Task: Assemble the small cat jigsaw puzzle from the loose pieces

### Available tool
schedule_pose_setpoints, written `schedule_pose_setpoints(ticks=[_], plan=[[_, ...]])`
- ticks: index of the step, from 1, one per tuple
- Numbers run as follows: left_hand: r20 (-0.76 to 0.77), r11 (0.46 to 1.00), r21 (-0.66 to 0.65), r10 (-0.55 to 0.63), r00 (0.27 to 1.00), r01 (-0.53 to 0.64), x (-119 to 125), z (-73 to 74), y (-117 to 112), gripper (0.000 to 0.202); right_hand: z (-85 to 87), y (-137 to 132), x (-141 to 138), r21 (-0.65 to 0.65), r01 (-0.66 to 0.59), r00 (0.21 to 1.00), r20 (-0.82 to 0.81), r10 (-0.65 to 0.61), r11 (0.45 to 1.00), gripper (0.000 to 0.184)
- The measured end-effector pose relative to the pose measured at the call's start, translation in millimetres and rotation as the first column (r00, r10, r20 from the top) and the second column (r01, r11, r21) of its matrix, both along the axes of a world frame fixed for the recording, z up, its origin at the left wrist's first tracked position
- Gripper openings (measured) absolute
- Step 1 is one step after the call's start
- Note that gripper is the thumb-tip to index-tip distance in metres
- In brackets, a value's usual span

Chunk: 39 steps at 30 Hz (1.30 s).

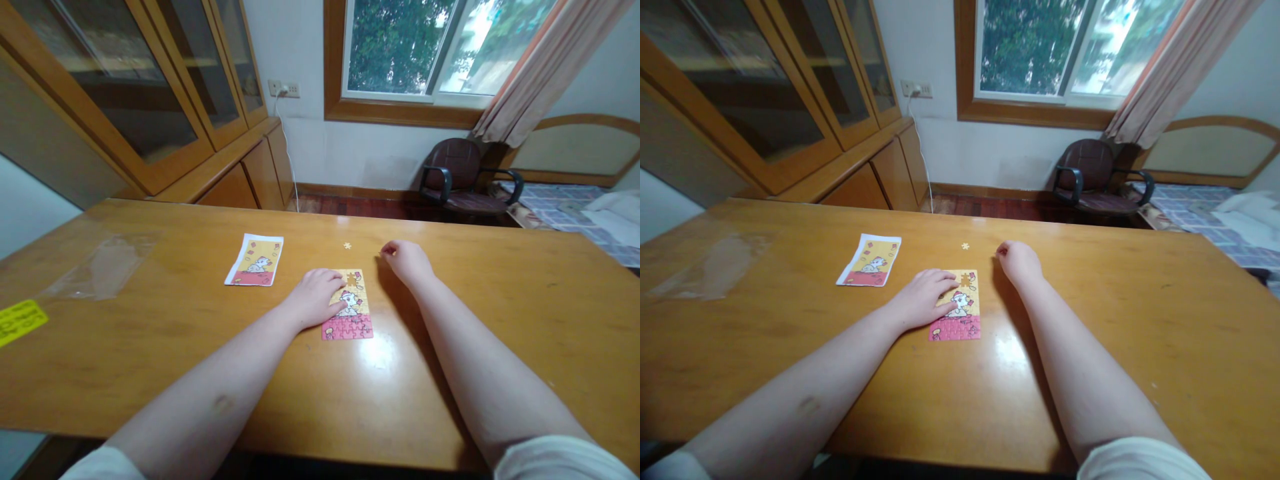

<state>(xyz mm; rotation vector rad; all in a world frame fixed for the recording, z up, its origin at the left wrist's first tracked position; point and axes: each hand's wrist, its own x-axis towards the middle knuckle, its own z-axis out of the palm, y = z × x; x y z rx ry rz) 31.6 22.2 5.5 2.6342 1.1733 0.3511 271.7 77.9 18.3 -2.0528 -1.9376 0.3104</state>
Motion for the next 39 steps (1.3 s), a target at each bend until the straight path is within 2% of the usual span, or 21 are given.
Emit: schedule_pose_setpoints(ticks=[3,6,13,21,39], plan=[[0.003,1.0,0.002,0.019,1.0,-0.019,0.4,-0.7,1.1,0.031,5.8,-5.4,-10.7,0.017,-0.139,0.978,-0.157,0.14,0.99,0.015],[0.002,0.999,0.018,0.038,0.999,-0.039,0.6,-1.9,2.2,0.026,6.3,-10.4,-21.9,-0.081,-0.267,0.938,-0.251,0.239,0.96,0.014],[0.022,0.999,0.029,0.034,0.999,-0.035,0.7,-3.3,2.6,0.025,-6.2,-16.4,-35.4,-0.168,-0.429,0.857,-0.386,0.341,0.887,0.011],[0.018,0.999,0.012,0.041,0.999,-0.041,0.8,-2.8,2.7,0.027,-8.4,-18.3,-39.9,-0.179,-0.455,0.863,-0.329,0.383,0.872,0.012],[0.018,0.999,0.011,0.048,0.999,-0.048,0.6,-3.8,2.7,0.026,-14.2,-17.7,-43.7,-0.086,-0.478,0.873,-0.152,0.463,0.874,0.012]])
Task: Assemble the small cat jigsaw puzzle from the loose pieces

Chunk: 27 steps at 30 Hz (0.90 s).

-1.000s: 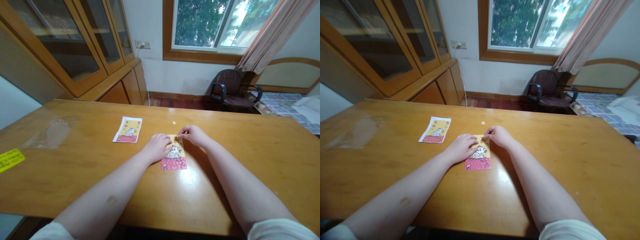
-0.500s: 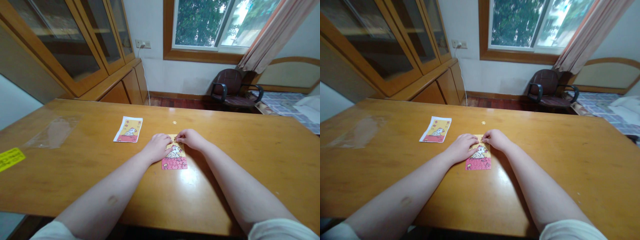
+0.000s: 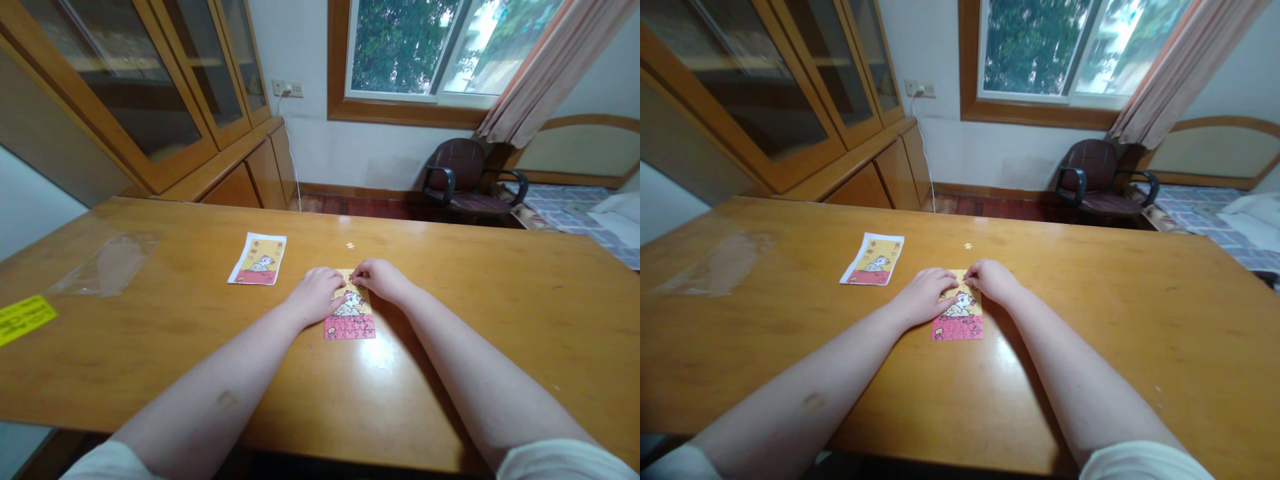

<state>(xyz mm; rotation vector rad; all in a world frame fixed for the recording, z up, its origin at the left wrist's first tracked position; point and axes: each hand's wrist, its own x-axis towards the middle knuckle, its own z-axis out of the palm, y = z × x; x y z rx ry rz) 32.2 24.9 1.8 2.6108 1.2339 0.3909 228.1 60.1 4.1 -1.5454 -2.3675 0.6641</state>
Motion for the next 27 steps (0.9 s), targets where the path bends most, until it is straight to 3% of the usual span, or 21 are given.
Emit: schedule_pose_setpoints(ticks=[11,17,27], plan=[[-0.003,1.0,0.006,0.001,1.0,-0.001,0.5,0.1,-0.1,0.026,-2.3,0.6,1.5,0.037,0.001,1.0,-0.027,0.0,0.999,0.01],[0.023,1.0,0.021,-0.004,1.0,0.004,0.2,0.3,-1.2,0.029,1.5,7.3,16.5,-0.071,0.143,0.986,-0.074,-0.148,0.987,0.012],[-0.057,0.999,0.02,-0.036,0.998,0.037,-1.6,-2.8,-1.6,0.039,-4.3,5.9,13.9,-0.114,0.122,0.991,-0.041,-0.127,0.986,0.013]])
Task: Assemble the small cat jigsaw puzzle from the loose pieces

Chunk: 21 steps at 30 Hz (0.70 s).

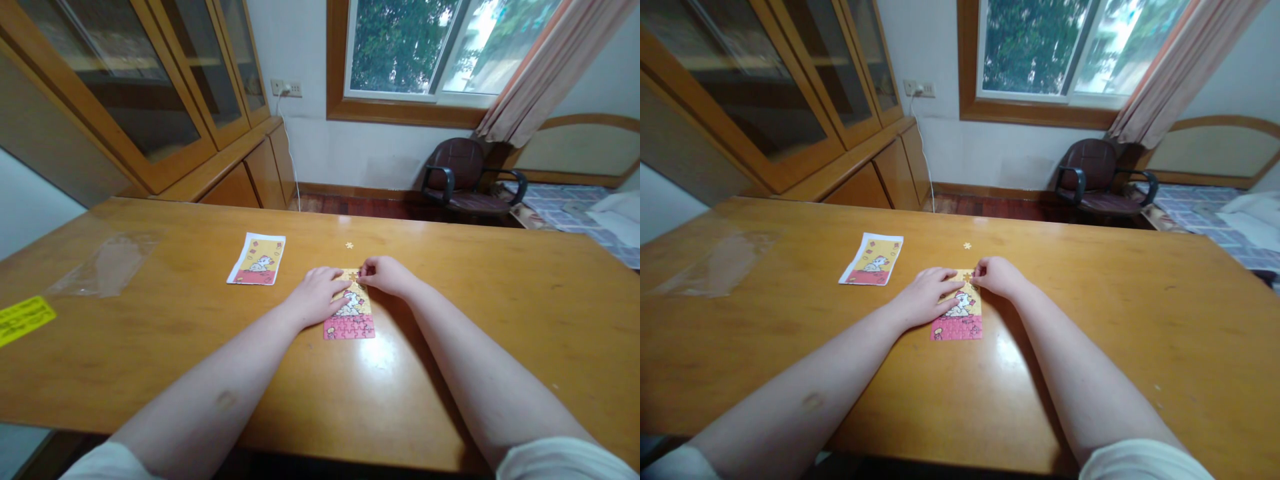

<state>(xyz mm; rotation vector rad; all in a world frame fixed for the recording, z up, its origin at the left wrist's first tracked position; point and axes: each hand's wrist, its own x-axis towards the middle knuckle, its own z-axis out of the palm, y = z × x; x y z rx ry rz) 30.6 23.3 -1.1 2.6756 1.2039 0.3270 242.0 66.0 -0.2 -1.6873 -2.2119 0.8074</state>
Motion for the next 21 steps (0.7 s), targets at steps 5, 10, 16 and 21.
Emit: schedule_pose_setpoints(ticks=[5,10,16,21], plan=[[-0.008,1.0,0.004,-0.005,1.0,0.005,-0.6,-1.4,0.0,0.039,-0.7,0.2,-0.4,-0.004,0.004,1.0,0.0,-0.004,1.0,0.013],[-0.002,1.0,-0.021,0.01,1.0,-0.01,-0.4,-1.5,-0.1,0.039,-1.6,-0.4,-2.6,-0.007,0.024,1.0,-0.004,-0.024,1.0,0.009],[0.047,0.999,-0.033,-0.014,0.999,0.016,1.6,-1.5,1.1,0.037,-0.6,0.4,-1.3,0.023,0.033,0.999,-0.028,-0.033,0.999,0.012],[0.069,0.999,-0.019,-0.035,0.997,0.036,3.1,-1.6,3.4,0.032,-6.4,3.4,0.9,0.334,0.071,0.995,0.039,-0.089,0.94,0.028]])
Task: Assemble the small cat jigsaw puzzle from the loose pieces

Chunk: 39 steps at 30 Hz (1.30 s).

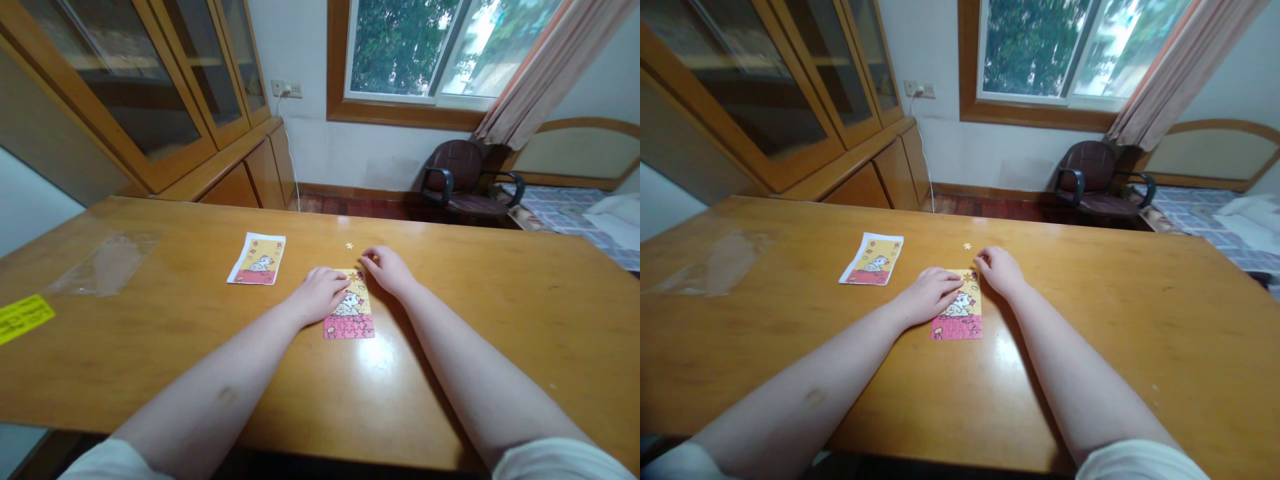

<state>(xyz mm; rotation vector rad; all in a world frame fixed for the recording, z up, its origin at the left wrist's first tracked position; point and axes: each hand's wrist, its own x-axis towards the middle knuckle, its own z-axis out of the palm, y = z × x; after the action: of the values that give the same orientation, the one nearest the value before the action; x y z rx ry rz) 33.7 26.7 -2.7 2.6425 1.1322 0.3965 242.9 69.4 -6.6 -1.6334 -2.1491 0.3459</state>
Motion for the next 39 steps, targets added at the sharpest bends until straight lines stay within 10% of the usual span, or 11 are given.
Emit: schedule_pose_setpoints(ticks=[9,19,31,39], plan=[[0.101,0.999,0.011,0.045,0.994,-0.046,2.8,1.9,2.9,0.031,-9.1,3.7,-6.8,-0.079,-0.193,0.951,0.232,0.206,0.978,0.057],[0.148,0.994,0.022,0.099,0.984,-0.104,-6.3,0.3,7.4,0.028,-11.0,14.9,12.8,0.074,-0.006,0.99,0.144,-0.005,0.997,0.031],[0.218,0.984,-0.033,0.178,0.96,-0.175,-9.4,-2.8,12.3,0.025,-1.3,19.2,32.9,-0.042,-0.038,0.983,0.179,0.044,0.998,0.019],[0.21,0.984,-0.041,0.179,0.961,-0.175,-9.7,-3.0,12.5,0.025,-7.6,17.4,32.3,-0.183,-0.009,0.973,-0.228,-0.033,0.983,0.022]])
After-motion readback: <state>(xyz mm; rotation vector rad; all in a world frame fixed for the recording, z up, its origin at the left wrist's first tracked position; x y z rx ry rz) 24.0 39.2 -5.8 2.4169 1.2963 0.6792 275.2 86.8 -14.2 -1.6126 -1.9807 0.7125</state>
